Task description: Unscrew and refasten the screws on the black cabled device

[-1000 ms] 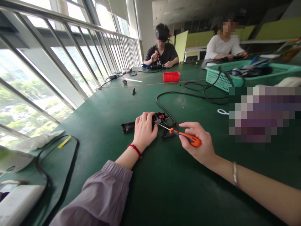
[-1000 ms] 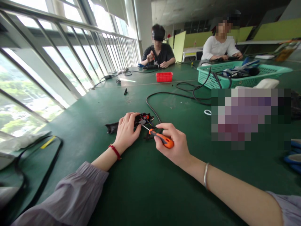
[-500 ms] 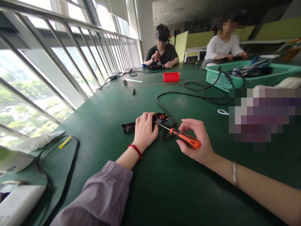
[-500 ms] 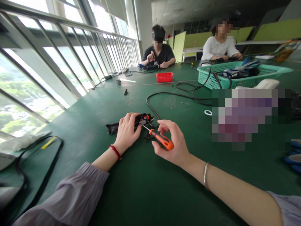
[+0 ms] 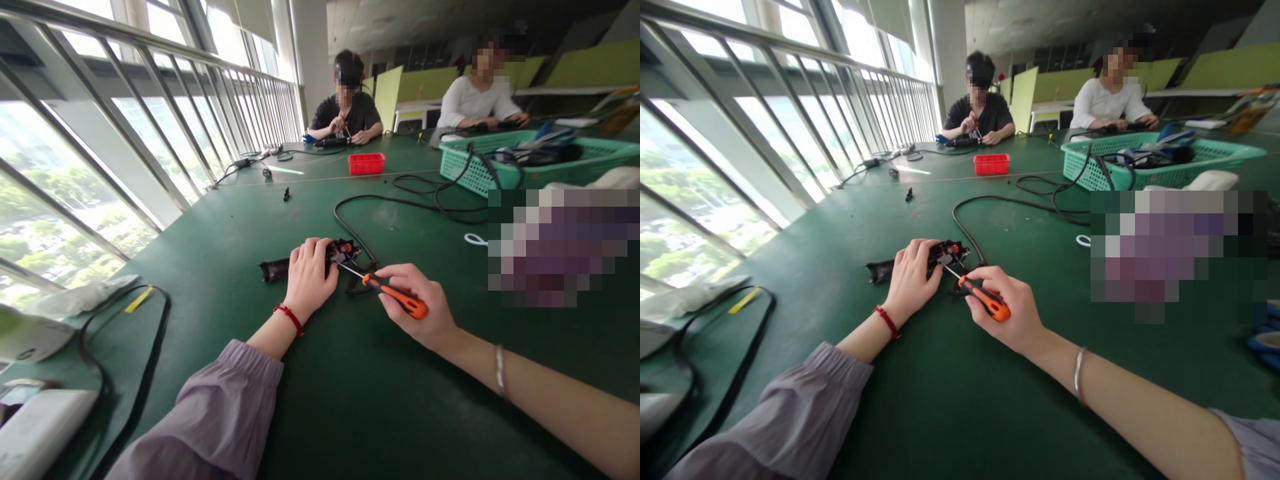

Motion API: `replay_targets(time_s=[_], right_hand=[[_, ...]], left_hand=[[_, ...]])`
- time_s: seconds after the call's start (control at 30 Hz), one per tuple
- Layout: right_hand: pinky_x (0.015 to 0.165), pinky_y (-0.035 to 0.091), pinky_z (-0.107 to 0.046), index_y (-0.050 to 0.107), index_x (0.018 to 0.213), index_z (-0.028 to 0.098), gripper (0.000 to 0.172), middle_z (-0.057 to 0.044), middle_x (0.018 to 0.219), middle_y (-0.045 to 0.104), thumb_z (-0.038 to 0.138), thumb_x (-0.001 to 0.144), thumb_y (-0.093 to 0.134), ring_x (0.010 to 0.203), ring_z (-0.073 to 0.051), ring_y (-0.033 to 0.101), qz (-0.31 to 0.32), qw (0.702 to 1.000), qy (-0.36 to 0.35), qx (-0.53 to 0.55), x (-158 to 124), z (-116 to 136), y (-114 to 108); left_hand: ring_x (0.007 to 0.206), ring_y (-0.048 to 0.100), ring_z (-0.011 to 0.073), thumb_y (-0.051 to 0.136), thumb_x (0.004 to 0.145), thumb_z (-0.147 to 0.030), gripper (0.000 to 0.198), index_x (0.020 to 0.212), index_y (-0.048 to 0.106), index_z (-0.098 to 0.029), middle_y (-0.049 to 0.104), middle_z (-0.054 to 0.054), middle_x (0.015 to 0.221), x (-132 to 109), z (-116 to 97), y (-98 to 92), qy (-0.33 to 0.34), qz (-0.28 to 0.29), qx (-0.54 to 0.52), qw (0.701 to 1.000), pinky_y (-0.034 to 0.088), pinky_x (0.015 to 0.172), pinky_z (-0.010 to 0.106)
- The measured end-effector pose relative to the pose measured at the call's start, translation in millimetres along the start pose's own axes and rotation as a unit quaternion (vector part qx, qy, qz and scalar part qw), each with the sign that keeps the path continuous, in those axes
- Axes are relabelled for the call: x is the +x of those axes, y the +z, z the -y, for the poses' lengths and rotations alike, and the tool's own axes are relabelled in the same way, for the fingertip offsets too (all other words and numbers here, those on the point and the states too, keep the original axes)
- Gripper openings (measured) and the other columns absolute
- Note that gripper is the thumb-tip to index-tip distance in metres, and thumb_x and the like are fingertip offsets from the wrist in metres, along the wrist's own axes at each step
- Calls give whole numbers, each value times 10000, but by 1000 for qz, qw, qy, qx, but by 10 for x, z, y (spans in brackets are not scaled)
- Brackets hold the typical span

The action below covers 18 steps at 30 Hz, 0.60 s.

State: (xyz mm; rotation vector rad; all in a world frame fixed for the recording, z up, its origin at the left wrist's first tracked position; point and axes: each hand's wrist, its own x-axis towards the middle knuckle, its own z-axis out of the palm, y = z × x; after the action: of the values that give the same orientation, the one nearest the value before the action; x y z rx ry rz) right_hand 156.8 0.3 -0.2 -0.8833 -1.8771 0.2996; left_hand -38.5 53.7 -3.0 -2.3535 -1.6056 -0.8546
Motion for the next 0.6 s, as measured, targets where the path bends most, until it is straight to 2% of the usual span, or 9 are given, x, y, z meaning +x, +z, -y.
replay_targets(time_s=[0.13,0.2,0.33,0.4,0.47,0.53,0.6], right_hand=[[665,527,-277,477,1088,224,413,-24,857,614,145,700,591,727,-152,628,-61,997,-51,3,8,1,8],[639,526,-278,474,1091,218,408,-5,788,599,174,704,598,676,-147,614,-41,998,-49,8,16,7,0],[498,461,-213,520,966,219,196,85,522,518,210,778,575,410,-83,491,3,1000,-1,-8,8,29,-18],[527,477,-219,521,978,221,217,67,573,568,197,773,585,455,-93,537,-21,1000,-3,-19,-7,22,-10],[607,509,-244,511,1028,226,304,16,730,627,177,744,606,606,-126,614,-59,998,-26,-24,-18,3,4],[685,523,-276,498,1067,228,371,-22,855,628,159,720,609,732,-152,633,-78,996,-46,-18,-20,-12,10],[654,517,-275,488,1086,223,390,1,778,606,169,715,598,678,-147,613,-52,998,-35,-10,-12,-9,0]], left_hand=[[1038,508,234,463,813,-223,368,1177,469,-164,535,96,1126,-3,3,0,-2,3,-3,1000,365,928,373],[1040,508,235,462,814,-225,368,1176,471,-162,536,97,1125,-4,3,-2,-2,3,-3,1000,364,929,373],[1042,508,234,460,816,-226,362,1173,472,-166,533,98,1130,-2,5,-1,-2,2,-3,1000,364,932,372],[1042,509,234,458,817,-226,361,1174,469,-172,533,97,1130,-1,6,1,-3,2,-5,1000,365,931,374],[1044,508,236,456,817,-227,363,1176,468,-175,531,97,1130,-1,8,2,-3,3,-7,1000,365,930,377],[1044,508,236,456,817,-228,365,1178,467,-172,531,97,1130,-1,8,0,-2,4,-7,1000,365,928,376],[1045,508,235,456,818,-228,368,1181,467,-167,531,99,1133,-1,7,-3,0,4,-4,1000,364,927,372]])
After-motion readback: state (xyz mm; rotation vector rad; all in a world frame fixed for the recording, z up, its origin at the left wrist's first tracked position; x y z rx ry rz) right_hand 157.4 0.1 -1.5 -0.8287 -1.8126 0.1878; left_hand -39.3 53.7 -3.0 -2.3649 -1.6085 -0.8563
